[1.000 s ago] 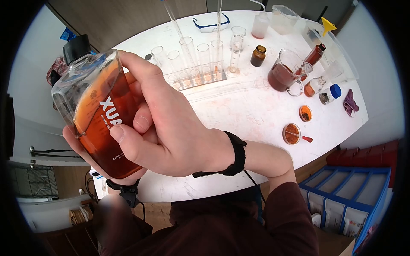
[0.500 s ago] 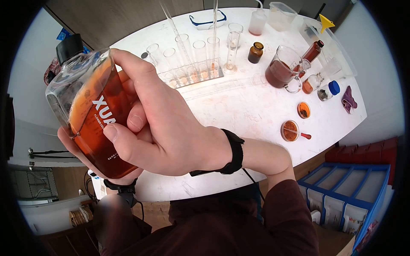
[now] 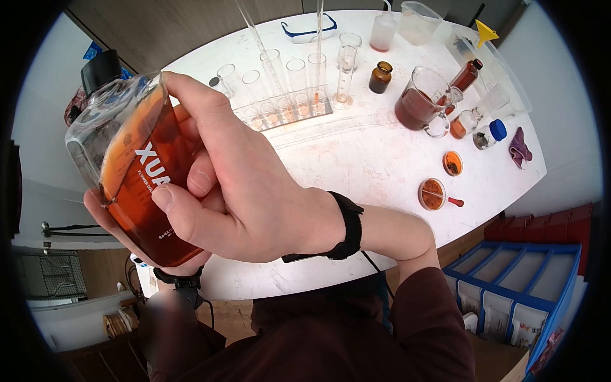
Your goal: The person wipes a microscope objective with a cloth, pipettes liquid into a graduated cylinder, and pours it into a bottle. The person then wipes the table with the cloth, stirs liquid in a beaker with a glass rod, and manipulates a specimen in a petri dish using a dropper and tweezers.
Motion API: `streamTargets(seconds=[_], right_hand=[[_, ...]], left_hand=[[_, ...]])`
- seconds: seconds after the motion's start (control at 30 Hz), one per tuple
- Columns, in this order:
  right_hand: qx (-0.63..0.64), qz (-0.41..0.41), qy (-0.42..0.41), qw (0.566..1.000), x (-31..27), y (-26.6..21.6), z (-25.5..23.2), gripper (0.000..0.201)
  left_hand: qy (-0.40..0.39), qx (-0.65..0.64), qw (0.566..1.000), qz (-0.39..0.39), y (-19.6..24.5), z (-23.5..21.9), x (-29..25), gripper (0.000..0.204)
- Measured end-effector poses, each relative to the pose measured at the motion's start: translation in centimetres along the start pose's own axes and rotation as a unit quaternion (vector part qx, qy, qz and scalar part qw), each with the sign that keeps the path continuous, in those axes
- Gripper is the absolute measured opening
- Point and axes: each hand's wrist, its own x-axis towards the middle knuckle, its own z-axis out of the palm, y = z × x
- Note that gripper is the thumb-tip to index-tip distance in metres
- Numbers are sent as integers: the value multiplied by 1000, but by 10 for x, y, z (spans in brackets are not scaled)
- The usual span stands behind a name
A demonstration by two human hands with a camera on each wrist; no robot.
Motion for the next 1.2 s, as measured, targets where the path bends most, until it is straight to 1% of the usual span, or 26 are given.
streamTargets(seconds=[0.07, 0.1, 0.17, 0.27, 0.33, 0.37, 0.43, 0.47, 0.53, 0.57, 0.6, 0.63, 0.67, 0.7, 0.73, 0.77, 0.83, 0.87, 0.9, 0.93, 0.97, 1.03, 1.1, 1.13, 1.17, 1.2], right_hand=[[-12, -5, -1, 1000, -1, -1, -1, 86], [-1, 13, -5, 1000, -1, -2, 0, 87], [11, 31, -8, 999, -2, -5, 0, 87], [5, 57, -10, 998, 1, -8, -3, 81], [-26, 61, -19, 998, 5, -12, -6, 86], [32, 93, -29, 995, 4, -11, -4, 95], [3, 0, -42, 999, 10, -4, -9, 103], [34, -8, -24, 999, 7, -1, -6, 107], [20, -31, -29, 999, 12, -7, -11, 109], [14, -45, -30, 998, 13, -11, -14, 111], [-5, -55, -30, 998, 12, -13, -17, 110], [-88, -84, -33, 992, 14, -19, -22, 106], [-97, -51, -41, 993, 13, -24, -26, 110], [-105, -18, -48, 993, 11, -27, -26, 113], [-36, 0, -24, 999, 10, -23, -21, 97], [-37, -3, -34, 999, 13, -27, -24, 97], [-85, 68, -42, 993, 13, -39, -39, 61], [-89, 66, -50, 993, 14, -42, -40, 61], [-136, 65, -30, 988, 13, -44, -40, 55], [-182, 63, -12, 981, 13, -46, -40, 48], [-210, 60, -13, 976, 13, -47, -42, 48], [-188, 52, 20, 981, 9, -48, -41, 47], [-171, 22, 43, 984, 6, -54, -35, 42], [-112, 51, 56, 991, 2, -58, -32, 39], [-114, 47, 85, 989, 3, -66, -26, 37], [-107, 52, 90, 989, 4, -72, -25, 36]], left_hand=[[-11, 9, 1000, 7, -1, -1, 0, 98], [-12, 10, 1000, 7, -2, -1, 0, 98], [15, 6, 1000, 20, -4, 3, -1, 99], [46, -4, 998, 38, -7, 12, -4, 102], [220, 106, 969, 32, -10, 28, -8, 133], [245, 451, 857, -48, 1, 37, -8, 130], [251, 485, 837, -29, 2, 39, -10, 130], [226, 500, 836, -9, 2, 34, -9, 130], [169, 539, 824, 47, 5, 17, -14, 132], [143, 637, 755, 60, 12, 16, -17, 126], [106, 678, 724, 79, 14, 12, -17, 124], [70, 716, 688, 99, 16, 9, -16, 121], [21, 775, 621, 116, 26, 9, -15, 114], [10, 800, 577, 167, 22, 15, -8, 109], [0, 816, 550, 178, 24, 20, -6, 105], [-9, 831, 523, 188, 27, 24, -5, 102], [-13, 837, 511, 194, 31, 27, -5, 99], [-22, 845, 499, 192, 33, 28, -5, 95], [-16, 843, 501, 197, 35, 30, -6, 95], [-22, 851, 498, 163, 38, 32, -7, 93], [-26, 859, 495, 129, 42, 35, -7, 90], [-29, 859, 493, 137, 46, 42, -7, 89], [-50, 831, 547, 87, 48, 47, -12, 89], [-52, 812, 576, 81, 46, 46, -14, 91], [-46, 810, 579, 82, 45, 46, -16, 91], [-63, 791, 603, 85, 45, 47, -16, 93]])
